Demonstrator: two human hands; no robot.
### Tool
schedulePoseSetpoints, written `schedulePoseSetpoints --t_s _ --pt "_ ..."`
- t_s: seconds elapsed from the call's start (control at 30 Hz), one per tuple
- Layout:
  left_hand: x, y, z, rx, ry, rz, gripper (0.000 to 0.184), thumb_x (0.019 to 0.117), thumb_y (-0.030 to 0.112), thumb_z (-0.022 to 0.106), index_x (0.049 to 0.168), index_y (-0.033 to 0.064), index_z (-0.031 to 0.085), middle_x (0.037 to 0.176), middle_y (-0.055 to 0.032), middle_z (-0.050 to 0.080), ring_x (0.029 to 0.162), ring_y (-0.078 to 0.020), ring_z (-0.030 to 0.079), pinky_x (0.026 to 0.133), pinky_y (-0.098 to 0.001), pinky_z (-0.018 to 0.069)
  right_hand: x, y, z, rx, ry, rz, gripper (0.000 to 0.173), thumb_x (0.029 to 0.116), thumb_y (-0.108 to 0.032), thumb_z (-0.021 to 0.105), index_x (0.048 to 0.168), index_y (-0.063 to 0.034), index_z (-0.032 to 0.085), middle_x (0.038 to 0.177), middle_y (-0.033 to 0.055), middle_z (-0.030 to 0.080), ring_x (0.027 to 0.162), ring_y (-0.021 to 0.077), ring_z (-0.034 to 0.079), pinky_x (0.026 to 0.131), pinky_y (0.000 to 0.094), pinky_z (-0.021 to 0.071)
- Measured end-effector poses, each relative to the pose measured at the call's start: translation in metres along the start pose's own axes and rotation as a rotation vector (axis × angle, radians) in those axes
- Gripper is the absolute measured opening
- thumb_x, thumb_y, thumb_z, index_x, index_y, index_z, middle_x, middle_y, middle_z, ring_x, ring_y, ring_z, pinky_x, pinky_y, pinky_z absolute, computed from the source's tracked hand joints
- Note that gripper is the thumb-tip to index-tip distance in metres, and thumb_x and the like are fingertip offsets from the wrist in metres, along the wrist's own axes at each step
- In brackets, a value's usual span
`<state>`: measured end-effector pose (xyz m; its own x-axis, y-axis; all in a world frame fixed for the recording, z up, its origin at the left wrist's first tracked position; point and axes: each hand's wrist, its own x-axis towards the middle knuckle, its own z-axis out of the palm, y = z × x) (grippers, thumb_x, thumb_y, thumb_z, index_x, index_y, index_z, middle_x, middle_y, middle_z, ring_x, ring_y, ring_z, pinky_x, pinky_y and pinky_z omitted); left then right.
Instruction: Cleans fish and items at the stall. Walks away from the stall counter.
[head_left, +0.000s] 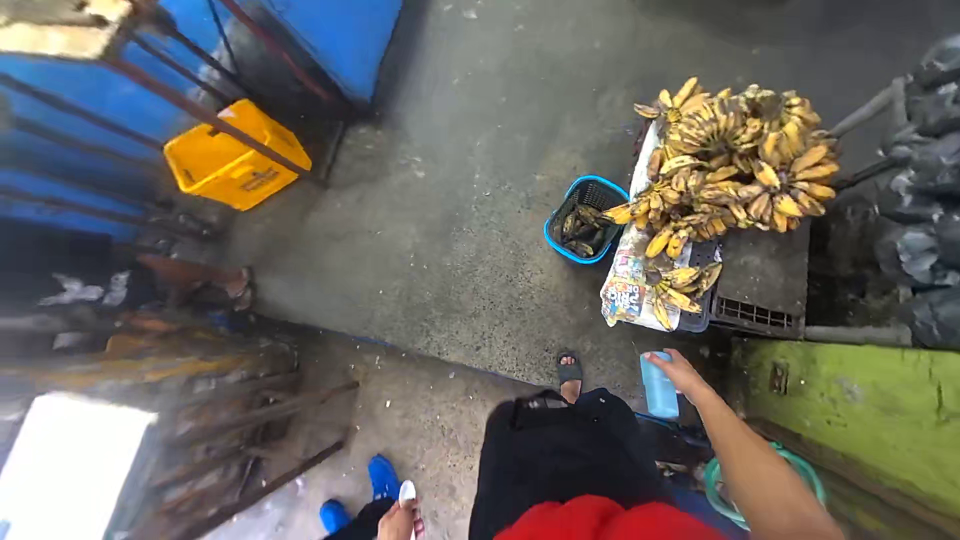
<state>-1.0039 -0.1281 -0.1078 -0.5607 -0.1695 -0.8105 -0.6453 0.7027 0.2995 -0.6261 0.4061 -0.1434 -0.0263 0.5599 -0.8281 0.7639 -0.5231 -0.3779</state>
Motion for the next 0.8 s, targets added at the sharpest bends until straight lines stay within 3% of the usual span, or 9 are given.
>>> schedulePoseSetpoints --t_s 0.1,0.2,0.27,0.4,0.5,0.6,0.7,0.8 --pt "-0.021 0.03 0.021 -0.072 0.023 0.014 0.023 0.1054 0.018 0.051 0.113 -0.0027 0.059 0.069 -0.0059 0.058 0.051 -0.0142 0.056 0.049 -0.0321 0.0524 0.003 -0.098 -0.006 -0.028 -0.054 -0.097 0.077 0.095 -0.048 0.07 0.153 -0.0066 0.04 0.14 0.0256 0.057 0.122 0.0391 0.061 0.099 0.0596 0.0513" --pt "-0.024 0.055 0.052 -0.173 0.007 -0.067 0.022 0.1069 0.019 0.049 0.113 -0.0002 0.059 0.067 -0.0024 0.056 0.05 -0.0114 0.055 0.049 -0.029 0.0519 0.042 -0.148 0.003 -0.079 -0.106 -0.165 0.074 0.0955 -0.048 0.068 0.151 -0.0073 0.042 0.134 0.0243 0.061 0.114 0.0362 0.065 0.093 0.0555 0.0554" --pt "-0.019 0.065 0.071 -0.21 -0.024 -0.16 0.021 0.1062 0.018 0.05 0.114 -0.0001 0.058 0.067 -0.0027 0.055 0.05 -0.011 0.053 0.049 -0.028 0.0502 0.056 -0.168 0.007 -0.137 -0.15 -0.1 0.075 0.0938 -0.053 0.068 0.152 -0.013 0.042 0.132 0.0215 0.062 0.112 0.0349 0.066 0.09 0.0556 0.057" --pt "-0.012 0.13 0.087 -0.105 -0.075 -0.335 0.021 0.1061 0.017 0.051 0.115 0.0 0.059 0.068 -0.0023 0.051 0.051 -0.0106 0.048 0.05 -0.0278 0.0465 0.042 -0.2 0.007 -0.201 -0.147 0.089 0.075 0.094 -0.054 0.067 0.153 -0.016 0.041 0.135 0.0214 0.061 0.114 0.0377 0.064 0.089 0.06 0.0544" --pt "0.023 0.203 0.089 -0.05 -0.116 -0.33 0.02 0.1059 0.019 0.051 0.111 0.0014 0.06 0.068 -0.0022 0.052 0.051 -0.0111 0.048 0.05 -0.0288 0.047 0.029 -0.215 0.004 -0.133 -0.079 0.209 0.073 0.0948 -0.057 0.064 0.152 -0.015 0.044 0.133 0.0213 0.061 0.114 0.0385 0.063 0.087 0.0614 0.0533" --pt "0.09 0.302 0.087 -0.089 -0.135 -0.183 0.024 0.1056 0.021 0.051 0.116 0.0006 0.059 0.069 -0.0042 0.056 0.052 -0.0127 0.052 0.049 -0.03 0.0483 0.034 -0.237 0.014 -0.063 -0.06 0.294 0.075 0.094 -0.058 0.065 0.15 -0.0129 0.045 0.134 0.0225 0.061 0.117 0.0397 0.062 0.09 0.0636 0.0519" --pt "0.138 0.433 0.087 -0.08 -0.126 -0.009 0.024 0.1055 0.019 0.051 0.119 0.0005 0.059 0.07 -0.0046 0.058 0.051 -0.0122 0.055 0.048 -0.0293 0.0504 0.05 -0.266 0.03 -0.05 -0.087 0.371 0.077 0.0932 -0.059 0.066 0.151 -0.0133 0.044 0.137 0.0225 0.059 0.122 0.0413 0.06 0.094 0.0657 0.0501" --pt "0.177 0.573 0.095 -0.041 -0.123 0.171 0.025 0.1056 0.019 0.051 0.122 0.001 0.058 0.072 -0.0039 0.059 0.053 -0.0115 0.055 0.05 -0.0293 0.0515 0.082 -0.322 0.054 0.002 -0.113 0.365 0.075 0.0963 -0.058 0.062 0.153 -0.0134 0.043 0.142 0.023 0.056 0.126 0.0418 0.057 0.097 0.0664 0.0481"
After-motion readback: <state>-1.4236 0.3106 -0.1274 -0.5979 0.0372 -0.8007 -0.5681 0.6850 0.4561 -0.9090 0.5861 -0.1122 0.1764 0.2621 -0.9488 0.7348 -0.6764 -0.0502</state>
